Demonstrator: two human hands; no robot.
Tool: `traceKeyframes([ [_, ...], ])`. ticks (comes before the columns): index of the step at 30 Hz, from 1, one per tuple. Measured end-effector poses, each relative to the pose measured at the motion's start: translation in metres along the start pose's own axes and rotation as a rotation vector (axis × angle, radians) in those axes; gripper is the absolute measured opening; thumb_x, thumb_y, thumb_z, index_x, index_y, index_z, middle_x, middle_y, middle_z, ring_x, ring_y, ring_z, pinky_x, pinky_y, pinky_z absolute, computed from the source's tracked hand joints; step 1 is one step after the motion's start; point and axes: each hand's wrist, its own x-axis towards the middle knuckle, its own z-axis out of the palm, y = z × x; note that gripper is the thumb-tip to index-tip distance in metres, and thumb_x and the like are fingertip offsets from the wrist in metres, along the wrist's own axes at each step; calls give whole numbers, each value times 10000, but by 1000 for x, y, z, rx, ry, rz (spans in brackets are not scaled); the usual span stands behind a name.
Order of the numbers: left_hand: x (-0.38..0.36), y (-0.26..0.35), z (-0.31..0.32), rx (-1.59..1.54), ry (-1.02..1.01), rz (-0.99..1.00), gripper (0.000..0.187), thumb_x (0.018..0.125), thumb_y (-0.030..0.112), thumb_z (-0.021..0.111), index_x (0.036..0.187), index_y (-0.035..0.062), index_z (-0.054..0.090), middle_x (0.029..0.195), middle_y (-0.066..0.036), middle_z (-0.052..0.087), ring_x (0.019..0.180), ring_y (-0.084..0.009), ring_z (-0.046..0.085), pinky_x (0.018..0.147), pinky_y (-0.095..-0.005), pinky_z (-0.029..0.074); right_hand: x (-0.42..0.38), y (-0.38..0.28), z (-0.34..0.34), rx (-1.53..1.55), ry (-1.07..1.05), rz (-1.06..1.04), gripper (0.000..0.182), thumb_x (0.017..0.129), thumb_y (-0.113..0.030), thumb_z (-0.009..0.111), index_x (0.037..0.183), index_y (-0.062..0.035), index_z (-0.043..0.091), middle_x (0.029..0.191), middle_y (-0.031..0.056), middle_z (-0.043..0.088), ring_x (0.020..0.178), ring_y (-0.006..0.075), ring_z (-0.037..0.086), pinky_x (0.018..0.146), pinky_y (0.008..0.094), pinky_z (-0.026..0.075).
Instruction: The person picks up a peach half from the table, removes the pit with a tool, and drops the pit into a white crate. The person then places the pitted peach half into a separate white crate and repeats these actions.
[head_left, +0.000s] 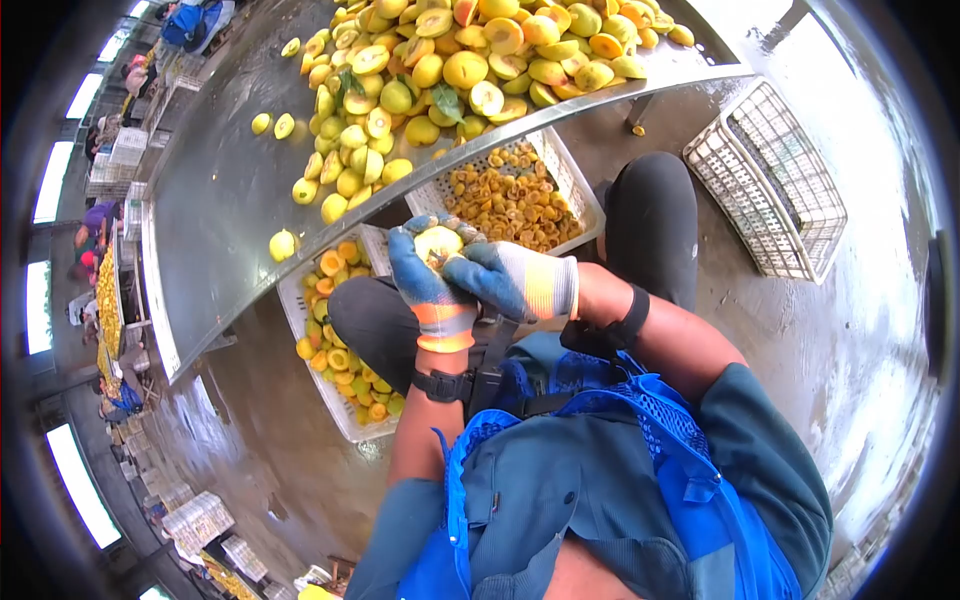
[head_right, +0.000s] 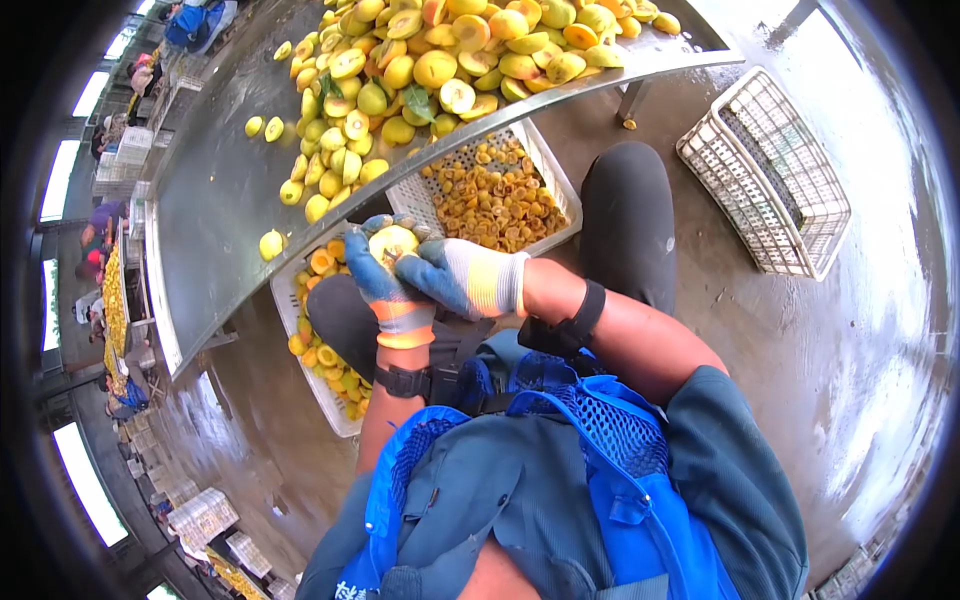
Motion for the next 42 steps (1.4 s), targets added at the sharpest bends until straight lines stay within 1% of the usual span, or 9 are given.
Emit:
traceKeyframes([
  [8,8,-6,-17,50,-48,-105,419,1058,473,486,1009,74,600,917,-125,668,816,-283,671,775,-415,586,9,19,-2,-195,-78,127,478,1117,-409,434,1040,-10,688,848,94,691,760,166,614,718,351,523],
  [17,18,-30,-35,185,112,-60,355,1034,379,534,976,41,625,861,-143,692,760,-262,687,729,-374,586,5,18,-13,135,-199,527,503,1109,-442,438,1043,-18,701,806,62,675,715,152,606,675,348,513],
  [20,13,-36,-27,174,208,-31,352,1023,359,542,957,26,638,837,-149,697,736,-255,686,711,-360,580,12,60,-7,-231,-194,85,514,1060,-493,482,1044,-36,717,817,74,690,702,180,641,628,361,526],
  [23,9,-32,-19,132,251,-75,377,1024,377,543,946,23,646,820,-141,690,727,-246,678,702,-355,575,10,39,-10,-193,-169,158,524,1061,-490,483,1090,-20,712,858,76,698,753,189,653,681,370,540],
  [24,11,-31,-18,112,255,-98,385,1025,384,544,942,23,649,816,-138,688,723,-243,675,699,-352,573,6,10,-14,-2,-193,484,527,1071,-472,468,1108,-2,705,892,97,722,768,208,662,726,377,550],
  [27,16,-28,-24,254,174,-127,422,1031,421,540,941,24,652,819,-126,684,717,-236,667,695,-344,567,12,46,-11,-88,-200,200,499,1094,-457,465,1071,-14,695,814,64,677,731,175,632,688,348,518],
  [31,22,-30,-36,452,46,-137,520,1058,491,461,928,28,659,834,-110,696,730,-228,677,702,-331,567,4,31,-10,149,-148,596,530,1060,-566,521,1023,-72,709,643,-20,577,496,93,519,458,274,400],
  [37,7,-36,-39,236,26,-102,548,1059,496,439,912,19,666,781,-128,703,691,-247,692,690,-336,583,-5,45,-7,580,-238,606,446,1037,-545,538,801,-174,611,572,-58,515,407,71,418,379,255,302],
  [42,15,-49,-49,245,152,-77,538,1053,448,464,846,-3,674,739,-133,702,648,-248,688,647,-329,573,-1,40,0,298,-146,603,427,1052,-526,516,844,-170,624,597,-49,511,427,68,419,382,258,325],
])
